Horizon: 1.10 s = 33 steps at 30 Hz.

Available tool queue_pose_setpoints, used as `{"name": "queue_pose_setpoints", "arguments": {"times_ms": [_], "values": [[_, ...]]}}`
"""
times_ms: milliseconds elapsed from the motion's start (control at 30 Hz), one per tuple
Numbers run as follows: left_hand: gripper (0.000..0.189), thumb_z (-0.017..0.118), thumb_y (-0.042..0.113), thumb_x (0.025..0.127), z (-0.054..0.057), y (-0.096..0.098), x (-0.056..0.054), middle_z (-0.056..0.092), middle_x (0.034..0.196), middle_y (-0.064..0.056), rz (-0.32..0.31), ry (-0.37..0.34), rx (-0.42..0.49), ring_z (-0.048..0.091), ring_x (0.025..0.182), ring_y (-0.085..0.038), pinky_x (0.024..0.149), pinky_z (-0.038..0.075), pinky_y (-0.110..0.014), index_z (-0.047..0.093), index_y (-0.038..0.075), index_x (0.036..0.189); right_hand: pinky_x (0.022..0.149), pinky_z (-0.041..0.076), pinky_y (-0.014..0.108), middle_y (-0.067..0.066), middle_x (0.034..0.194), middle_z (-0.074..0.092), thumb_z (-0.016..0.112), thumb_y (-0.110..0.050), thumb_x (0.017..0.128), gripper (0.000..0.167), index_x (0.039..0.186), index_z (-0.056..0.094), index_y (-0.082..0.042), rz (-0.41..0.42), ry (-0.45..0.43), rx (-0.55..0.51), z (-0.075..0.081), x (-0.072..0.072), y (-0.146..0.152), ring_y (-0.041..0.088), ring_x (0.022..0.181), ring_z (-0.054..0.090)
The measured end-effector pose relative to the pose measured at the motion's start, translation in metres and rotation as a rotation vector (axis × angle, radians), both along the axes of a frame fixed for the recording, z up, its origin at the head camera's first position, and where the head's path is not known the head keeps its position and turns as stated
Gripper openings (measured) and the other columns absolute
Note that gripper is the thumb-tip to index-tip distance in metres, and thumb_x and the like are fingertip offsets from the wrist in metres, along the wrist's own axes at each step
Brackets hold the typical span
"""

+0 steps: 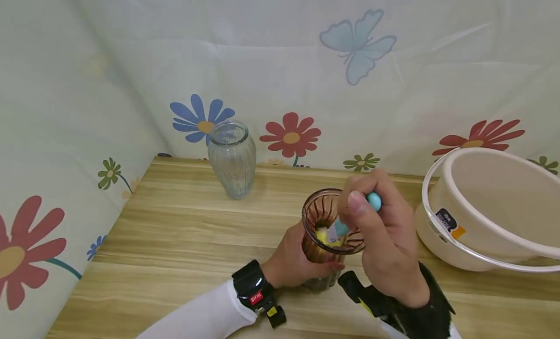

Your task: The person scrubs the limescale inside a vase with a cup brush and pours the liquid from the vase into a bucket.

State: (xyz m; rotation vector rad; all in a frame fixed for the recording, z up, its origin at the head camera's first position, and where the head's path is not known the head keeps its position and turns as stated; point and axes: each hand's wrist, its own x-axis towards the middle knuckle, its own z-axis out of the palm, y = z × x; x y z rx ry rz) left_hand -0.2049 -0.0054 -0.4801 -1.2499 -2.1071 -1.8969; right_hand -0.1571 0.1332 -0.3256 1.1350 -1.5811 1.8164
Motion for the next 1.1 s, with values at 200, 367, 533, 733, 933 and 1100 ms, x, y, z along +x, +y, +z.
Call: {"name": "queue_pose_setpoints", "arguments": {"times_ms": [200,367,533,733,933,1100], "values": [[0.07,0.084,0.016,0.08,-0.002,0.0,0.001,0.065,0.128,-0.007,-0.014,-0.05,0.015,0.064,0.117,-0.012,0.105,0.055,-0.032,0.047,0.016,0.14,0.055,0.035,0.029,-0.001,0.076,0.037,0.043,0.009,0.104,0.018,0.089,0.046,-0.001,-0.136,-0.184,0.286,0.006,0.008,0.0,0.014,0.066,0.041],[0.071,0.085,0.014,0.08,-0.003,0.0,0.001,0.066,0.127,-0.006,-0.014,-0.062,0.009,0.064,0.116,-0.01,0.104,0.056,-0.032,0.048,0.017,0.14,0.061,0.039,0.03,-0.002,0.079,0.04,0.049,0.005,0.104,0.017,0.091,0.044,-0.005,-0.188,-0.236,0.406,0.01,0.011,0.0,0.016,0.073,0.046],[0.07,0.085,0.014,0.079,-0.003,-0.001,0.001,0.066,0.127,-0.005,-0.006,-0.062,0.004,0.064,0.115,-0.01,0.104,0.055,-0.032,0.049,0.017,0.139,0.067,0.044,0.03,0.0,0.082,0.045,0.047,0.003,0.106,0.01,0.098,0.047,-0.004,-0.171,-0.246,0.45,0.013,0.012,0.0,0.017,0.078,0.05],[0.075,0.085,0.011,0.079,-0.003,-0.002,-0.001,0.064,0.131,-0.006,-0.004,-0.002,0.01,0.063,0.118,-0.011,0.108,0.053,-0.032,0.047,0.016,0.143,0.075,0.052,0.028,0.002,0.091,0.057,0.048,0.003,0.106,0.008,0.111,0.051,-0.003,-0.128,-0.213,0.498,0.012,0.011,0.001,0.016,0.085,0.058],[0.071,0.083,0.014,0.081,-0.004,-0.002,-0.001,0.065,0.13,-0.008,-0.021,-0.031,0.009,0.064,0.117,-0.01,0.105,0.055,-0.032,0.047,0.016,0.142,0.073,0.054,0.027,0.002,0.09,0.06,0.046,0.004,0.106,0.024,0.129,0.046,-0.002,-0.142,-0.221,0.458,0.009,0.012,0.0,0.016,0.083,0.061],[0.071,0.083,0.014,0.081,-0.003,-0.001,-0.001,0.064,0.131,-0.006,-0.016,-0.028,0.008,0.064,0.118,-0.011,0.106,0.054,-0.032,0.047,0.017,0.142,0.074,0.055,0.027,0.003,0.09,0.06,0.046,0.003,0.106,0.018,0.123,0.049,-0.002,-0.141,-0.226,0.44,0.01,0.011,-0.002,0.017,0.082,0.061]]}}
